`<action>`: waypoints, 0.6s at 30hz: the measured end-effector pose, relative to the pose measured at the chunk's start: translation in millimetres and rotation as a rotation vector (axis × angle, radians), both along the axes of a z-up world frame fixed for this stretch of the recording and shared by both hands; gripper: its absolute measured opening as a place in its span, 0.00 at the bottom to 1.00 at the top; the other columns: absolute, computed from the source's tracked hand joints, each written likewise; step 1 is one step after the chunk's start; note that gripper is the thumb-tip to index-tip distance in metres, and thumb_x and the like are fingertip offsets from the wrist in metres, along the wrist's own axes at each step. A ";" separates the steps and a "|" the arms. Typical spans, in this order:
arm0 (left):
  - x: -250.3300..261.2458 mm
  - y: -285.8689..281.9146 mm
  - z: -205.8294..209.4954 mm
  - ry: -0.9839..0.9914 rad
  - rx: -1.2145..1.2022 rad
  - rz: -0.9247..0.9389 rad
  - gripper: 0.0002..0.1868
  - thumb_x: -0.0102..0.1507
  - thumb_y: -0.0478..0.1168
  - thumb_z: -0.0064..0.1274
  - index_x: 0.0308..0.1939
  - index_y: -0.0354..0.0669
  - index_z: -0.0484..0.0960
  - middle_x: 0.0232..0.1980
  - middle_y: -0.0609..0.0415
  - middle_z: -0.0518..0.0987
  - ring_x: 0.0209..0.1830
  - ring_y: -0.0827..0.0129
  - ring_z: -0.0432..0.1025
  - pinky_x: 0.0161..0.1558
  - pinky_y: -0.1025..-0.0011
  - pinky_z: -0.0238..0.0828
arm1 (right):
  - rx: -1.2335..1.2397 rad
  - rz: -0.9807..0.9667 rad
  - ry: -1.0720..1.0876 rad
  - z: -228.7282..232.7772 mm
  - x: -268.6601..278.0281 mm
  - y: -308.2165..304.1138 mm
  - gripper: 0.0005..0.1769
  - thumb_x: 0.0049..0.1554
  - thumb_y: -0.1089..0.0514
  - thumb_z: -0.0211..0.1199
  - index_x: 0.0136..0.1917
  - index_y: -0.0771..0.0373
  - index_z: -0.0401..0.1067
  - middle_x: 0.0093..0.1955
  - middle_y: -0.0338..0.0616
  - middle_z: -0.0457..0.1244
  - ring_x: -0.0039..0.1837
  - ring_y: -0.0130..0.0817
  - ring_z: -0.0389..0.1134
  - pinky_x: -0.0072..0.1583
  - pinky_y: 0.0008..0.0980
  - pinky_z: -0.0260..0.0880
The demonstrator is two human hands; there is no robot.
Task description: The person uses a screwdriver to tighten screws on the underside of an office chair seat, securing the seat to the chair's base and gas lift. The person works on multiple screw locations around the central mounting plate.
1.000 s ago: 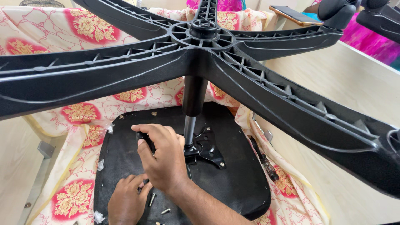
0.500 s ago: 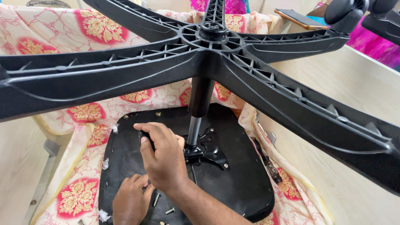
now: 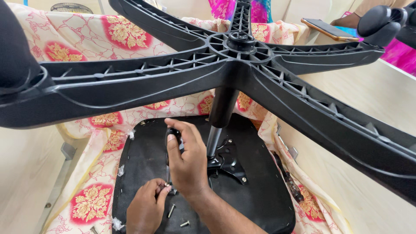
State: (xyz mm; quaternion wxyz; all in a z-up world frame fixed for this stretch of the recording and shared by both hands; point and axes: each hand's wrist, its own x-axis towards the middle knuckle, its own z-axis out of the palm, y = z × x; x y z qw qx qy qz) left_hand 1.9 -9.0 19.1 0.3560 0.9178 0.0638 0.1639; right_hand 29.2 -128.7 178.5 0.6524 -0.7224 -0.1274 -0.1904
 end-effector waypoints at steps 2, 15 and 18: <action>0.7 -0.6 3.5 0.049 -0.056 0.042 0.11 0.59 0.49 0.61 0.39 0.49 0.83 0.34 0.56 0.82 0.38 0.62 0.78 0.41 0.62 0.74 | 0.006 -0.040 -0.059 -2.1 5.4 -3.0 0.15 0.64 0.64 0.54 0.62 0.62 0.73 0.57 0.41 0.65 0.45 0.25 0.66 0.46 0.27 0.70; -2.4 2.4 12.6 0.003 -0.177 0.062 0.11 0.57 0.44 0.64 0.36 0.41 0.84 0.34 0.53 0.86 0.29 0.64 0.82 0.35 0.66 0.77 | -0.187 -0.297 -0.173 -23.9 12.4 -35.4 0.14 0.65 0.61 0.61 0.63 0.63 0.72 0.59 0.41 0.66 0.58 0.28 0.65 0.58 0.30 0.67; -1.9 2.0 14.5 -0.011 -0.186 0.082 0.13 0.56 0.43 0.64 0.41 0.41 0.82 0.34 0.51 0.85 0.31 0.62 0.82 0.35 0.65 0.77 | -0.113 -0.241 0.058 -25.2 5.6 -39.0 0.18 0.59 0.57 0.64 0.63 0.59 0.72 0.58 0.36 0.61 0.54 0.24 0.63 0.49 0.25 0.74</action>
